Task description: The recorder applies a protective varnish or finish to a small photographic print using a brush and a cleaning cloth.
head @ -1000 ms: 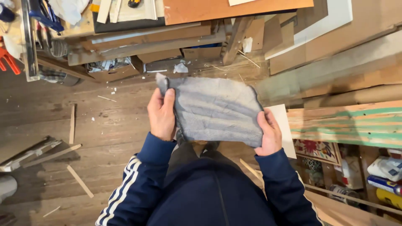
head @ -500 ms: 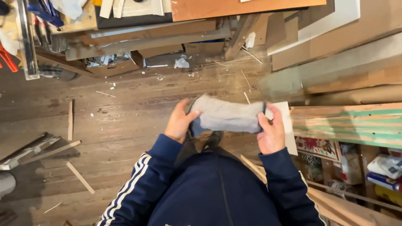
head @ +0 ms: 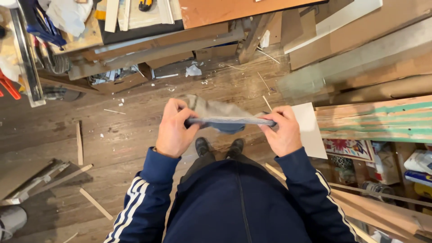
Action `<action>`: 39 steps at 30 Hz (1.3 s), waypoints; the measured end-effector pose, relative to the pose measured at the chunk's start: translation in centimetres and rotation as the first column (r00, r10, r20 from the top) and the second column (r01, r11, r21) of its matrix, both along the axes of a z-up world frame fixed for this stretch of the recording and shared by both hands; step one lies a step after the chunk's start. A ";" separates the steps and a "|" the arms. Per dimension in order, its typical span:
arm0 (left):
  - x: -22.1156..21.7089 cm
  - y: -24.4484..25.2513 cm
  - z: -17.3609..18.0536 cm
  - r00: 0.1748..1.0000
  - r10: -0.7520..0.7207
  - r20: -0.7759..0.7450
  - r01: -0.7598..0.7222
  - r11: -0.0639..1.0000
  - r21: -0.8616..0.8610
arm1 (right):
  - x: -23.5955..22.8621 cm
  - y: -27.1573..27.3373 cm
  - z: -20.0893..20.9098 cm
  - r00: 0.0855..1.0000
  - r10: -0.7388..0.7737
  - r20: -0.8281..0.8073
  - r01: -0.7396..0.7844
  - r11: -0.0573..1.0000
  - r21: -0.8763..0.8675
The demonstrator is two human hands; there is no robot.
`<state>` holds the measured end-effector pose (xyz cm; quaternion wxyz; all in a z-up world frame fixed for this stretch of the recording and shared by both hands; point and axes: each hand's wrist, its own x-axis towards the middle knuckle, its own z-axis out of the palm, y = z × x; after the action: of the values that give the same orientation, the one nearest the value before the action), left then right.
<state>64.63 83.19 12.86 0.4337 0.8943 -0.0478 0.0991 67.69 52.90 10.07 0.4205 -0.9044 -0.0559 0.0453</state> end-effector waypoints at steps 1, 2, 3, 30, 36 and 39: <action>0.2 0.5 0.7 0.989 -0.043 0.140 0.038 0.999 0.035 | 0.3 0.1 0.3 0.994 0.033 0.105 -0.036 0.999 0.034; 0.2 1.0 1.1 0.990 -0.046 0.137 0.041 0.999 0.036 | 0.2 -0.2 -0.2 0.994 0.030 0.102 -0.034 0.999 0.035; 0.3 1.4 1.6 0.980 -0.171 0.101 0.190 0.955 -0.226 | 0.2 -0.6 -0.7 0.993 0.072 0.098 -0.095 0.964 0.249; 1.7 2.6 -5.8 0.871 -0.395 -0.291 -0.160 0.331 -0.930 | 0.7 10.3 2.3 0.970 0.201 -0.139 -0.116 0.880 0.460; 2.7 2.5 -4.8 0.817 -0.445 -0.367 -0.295 0.224 -0.929 | 0.6 10.4 -0.3 0.946 0.055 -0.319 0.157 0.784 0.601; 3.0 3.0 -7.5 0.856 -0.449 -0.256 0.005 0.502 -0.865 | 1.3 10.0 -0.4 0.953 0.099 -0.285 0.066 0.854 0.517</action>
<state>67.66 86.16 5.38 0.8163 0.5548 -0.0134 -0.1600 68.95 62.88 9.69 0.6525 -0.7386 -0.0089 0.1695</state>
